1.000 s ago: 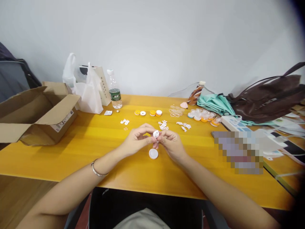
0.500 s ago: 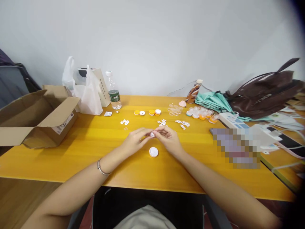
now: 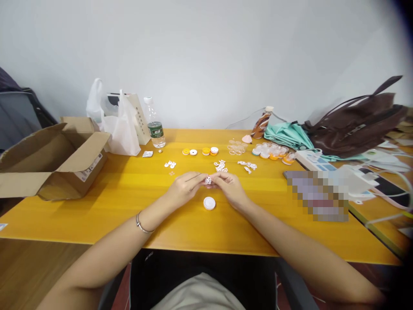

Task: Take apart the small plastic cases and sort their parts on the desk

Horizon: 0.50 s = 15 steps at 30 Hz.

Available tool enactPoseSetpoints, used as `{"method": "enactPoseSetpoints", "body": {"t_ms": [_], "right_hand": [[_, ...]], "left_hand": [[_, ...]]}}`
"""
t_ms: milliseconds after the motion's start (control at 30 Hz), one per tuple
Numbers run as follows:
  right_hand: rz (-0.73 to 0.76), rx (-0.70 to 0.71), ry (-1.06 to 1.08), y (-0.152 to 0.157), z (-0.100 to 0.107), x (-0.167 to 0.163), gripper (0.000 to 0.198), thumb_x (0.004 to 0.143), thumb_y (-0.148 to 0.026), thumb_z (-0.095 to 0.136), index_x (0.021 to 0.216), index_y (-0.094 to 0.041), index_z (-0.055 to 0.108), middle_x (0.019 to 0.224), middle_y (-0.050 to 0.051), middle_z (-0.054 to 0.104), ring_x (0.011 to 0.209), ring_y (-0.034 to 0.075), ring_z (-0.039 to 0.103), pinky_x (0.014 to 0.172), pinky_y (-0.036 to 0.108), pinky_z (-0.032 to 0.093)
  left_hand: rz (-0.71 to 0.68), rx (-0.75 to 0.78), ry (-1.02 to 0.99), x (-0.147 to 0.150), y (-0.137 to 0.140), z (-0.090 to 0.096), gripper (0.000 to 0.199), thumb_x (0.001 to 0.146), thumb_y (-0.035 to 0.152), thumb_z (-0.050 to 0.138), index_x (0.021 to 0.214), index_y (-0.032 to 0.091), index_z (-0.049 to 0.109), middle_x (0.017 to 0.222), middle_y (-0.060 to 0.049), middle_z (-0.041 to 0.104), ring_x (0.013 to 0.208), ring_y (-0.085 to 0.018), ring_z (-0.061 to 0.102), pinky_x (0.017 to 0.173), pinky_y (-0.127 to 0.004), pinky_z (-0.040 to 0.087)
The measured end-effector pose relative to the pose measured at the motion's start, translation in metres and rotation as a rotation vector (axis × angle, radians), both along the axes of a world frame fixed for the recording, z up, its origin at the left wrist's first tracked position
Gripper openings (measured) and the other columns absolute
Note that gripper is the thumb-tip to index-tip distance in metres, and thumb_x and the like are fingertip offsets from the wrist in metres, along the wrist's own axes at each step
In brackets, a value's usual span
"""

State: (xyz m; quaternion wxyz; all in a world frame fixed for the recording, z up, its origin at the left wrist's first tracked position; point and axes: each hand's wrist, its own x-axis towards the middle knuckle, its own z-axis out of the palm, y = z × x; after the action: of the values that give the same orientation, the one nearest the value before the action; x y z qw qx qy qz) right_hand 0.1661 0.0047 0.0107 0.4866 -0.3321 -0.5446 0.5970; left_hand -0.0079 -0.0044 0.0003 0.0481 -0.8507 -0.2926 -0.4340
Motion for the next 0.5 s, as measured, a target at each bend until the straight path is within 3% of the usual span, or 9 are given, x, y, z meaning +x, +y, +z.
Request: {"method": "enactPoseSetpoints", "body": {"t_ms": [167, 333, 500], "right_hand": [[-0.005, -0.005, 0.016, 0.002, -0.004, 0.0, 0.013, 0.067, -0.031, 0.067, 0.067, -0.018, 0.067, 0.064, -0.001, 0.068, 0.058, 0.012, 0.063, 0.066, 0.027, 0.053], [-0.036, 0.001, -0.001, 0.003, -0.002, 0.001, 0.019, 0.068, -0.036, 0.067, 0.07, -0.017, 0.066, 0.065, 0.0, 0.068, 0.06, 0.012, 0.063, 0.065, 0.027, 0.053], [-0.098, 0.048, -0.009, 0.004, 0.0, 0.001, 0.02, 0.066, -0.035, 0.069, 0.075, -0.018, 0.067, 0.071, 0.001, 0.069, 0.062, 0.012, 0.063, 0.07, 0.029, 0.053]], "left_hand": [[-0.01, -0.043, -0.014, 0.001, 0.003, -0.002, 0.025, 0.087, 0.016, 0.046, 0.109, 0.016, 0.057, 0.094, -0.008, 0.065, 0.086, -0.014, 0.061, 0.079, -0.028, 0.051], [-0.085, -0.366, -0.197, 0.005, 0.004, 0.005, 0.023, 0.083, 0.025, 0.054, 0.102, 0.017, 0.064, 0.094, -0.008, 0.067, 0.085, -0.015, 0.062, 0.079, -0.028, 0.049], [0.01, -0.755, -0.524, 0.013, 0.005, 0.011, 0.025, 0.08, 0.031, 0.057, 0.096, 0.014, 0.065, 0.083, -0.006, 0.069, 0.072, -0.014, 0.063, 0.069, -0.026, 0.051]]}}
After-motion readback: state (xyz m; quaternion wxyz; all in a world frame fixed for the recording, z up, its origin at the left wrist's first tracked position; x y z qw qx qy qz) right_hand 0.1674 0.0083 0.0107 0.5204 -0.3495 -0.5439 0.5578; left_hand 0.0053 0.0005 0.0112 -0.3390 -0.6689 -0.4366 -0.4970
